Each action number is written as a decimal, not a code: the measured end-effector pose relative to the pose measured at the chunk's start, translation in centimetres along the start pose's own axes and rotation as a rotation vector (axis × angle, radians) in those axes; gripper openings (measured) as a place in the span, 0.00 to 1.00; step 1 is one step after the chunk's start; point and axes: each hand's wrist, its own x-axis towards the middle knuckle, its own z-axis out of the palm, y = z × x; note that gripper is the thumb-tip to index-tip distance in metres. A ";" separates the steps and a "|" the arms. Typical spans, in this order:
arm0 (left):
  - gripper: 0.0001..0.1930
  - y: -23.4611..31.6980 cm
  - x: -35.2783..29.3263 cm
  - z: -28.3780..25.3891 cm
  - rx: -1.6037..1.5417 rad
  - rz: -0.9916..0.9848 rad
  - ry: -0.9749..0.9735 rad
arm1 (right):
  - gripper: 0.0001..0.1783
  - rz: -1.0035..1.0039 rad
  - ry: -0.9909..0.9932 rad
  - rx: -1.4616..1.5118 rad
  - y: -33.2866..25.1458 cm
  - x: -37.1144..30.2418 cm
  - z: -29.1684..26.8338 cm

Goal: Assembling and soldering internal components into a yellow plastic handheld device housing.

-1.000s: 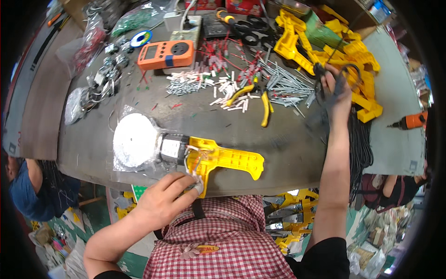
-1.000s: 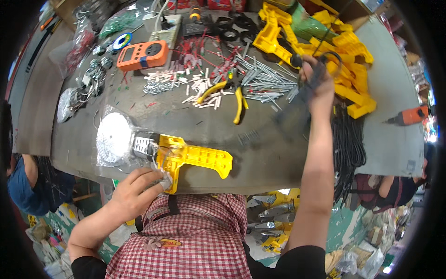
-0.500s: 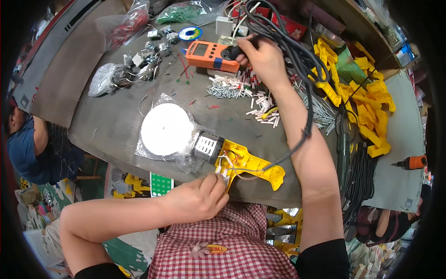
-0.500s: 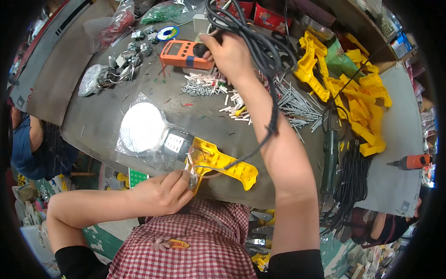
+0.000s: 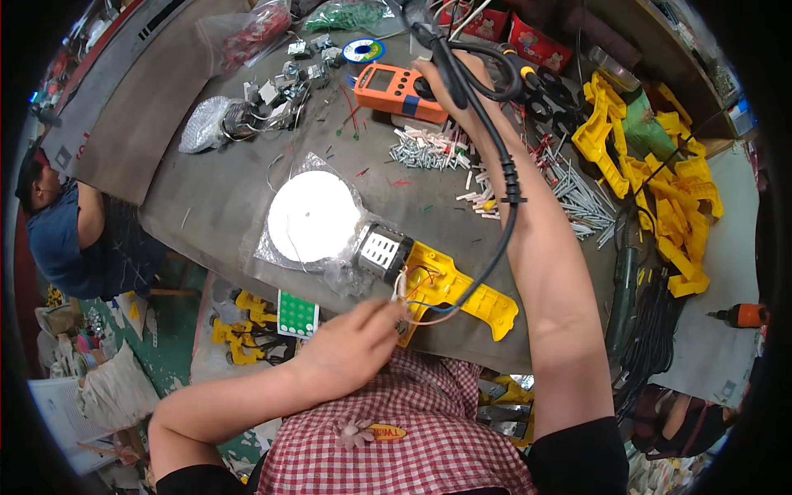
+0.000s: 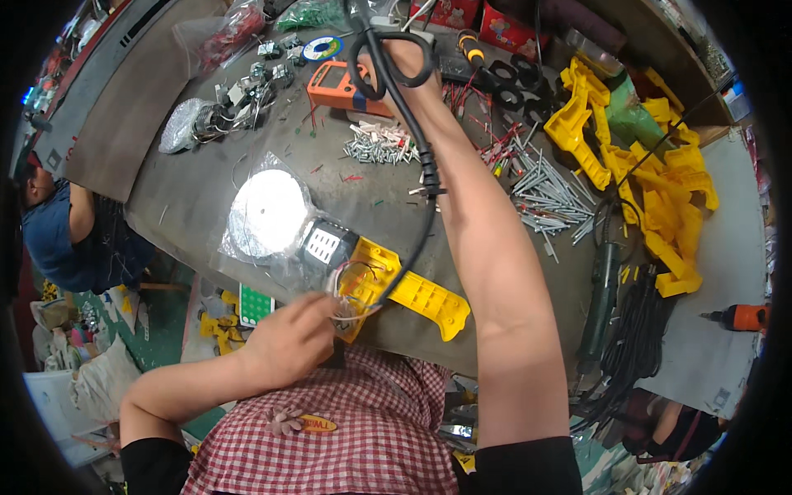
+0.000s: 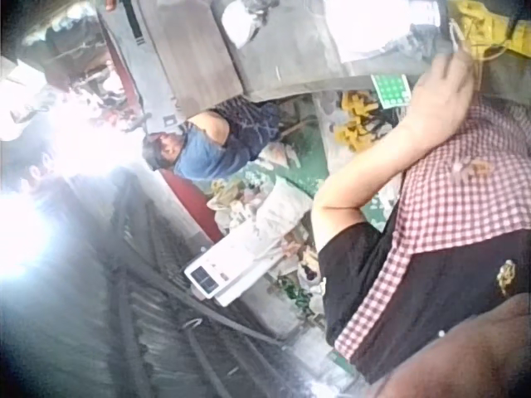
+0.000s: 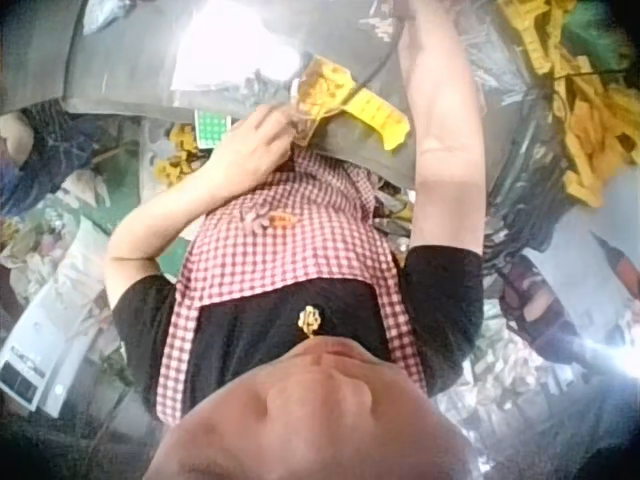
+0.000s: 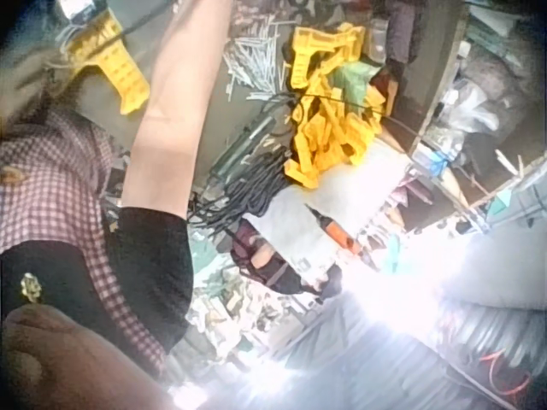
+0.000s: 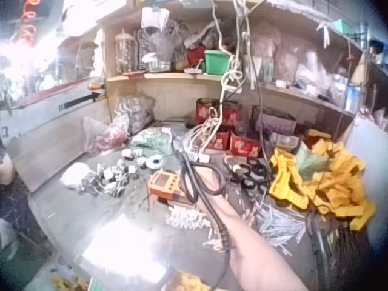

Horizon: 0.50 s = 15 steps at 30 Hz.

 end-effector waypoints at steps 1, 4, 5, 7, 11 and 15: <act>0.10 0.3 -0.1 0.5 -0.144 -0.157 0.054 | 0.22 -0.036 0.138 0.273 1.5 -0.1 1.3; 0.09 1.5 0.0 1.9 -0.407 -0.473 0.229 | 0.23 -0.111 0.296 -0.100 4.4 1.2 3.3; 0.08 1.9 -0.1 2.3 -0.569 -0.675 0.308 | 0.23 -0.109 0.287 -0.095 5.0 1.2 3.6; 0.07 2.2 0.0 2.8 -0.620 -0.772 0.314 | 0.21 -0.093 0.203 0.039 6.3 1.9 3.9; 0.07 2.3 0.3 3.4 -0.868 -0.982 0.347 | 0.20 -0.078 0.205 -0.032 6.3 1.9 3.9; 0.09 1.8 0.0 3.1 -0.297 -0.571 0.298 | 0.21 -0.144 0.321 -0.178 5.1 1.3 3.5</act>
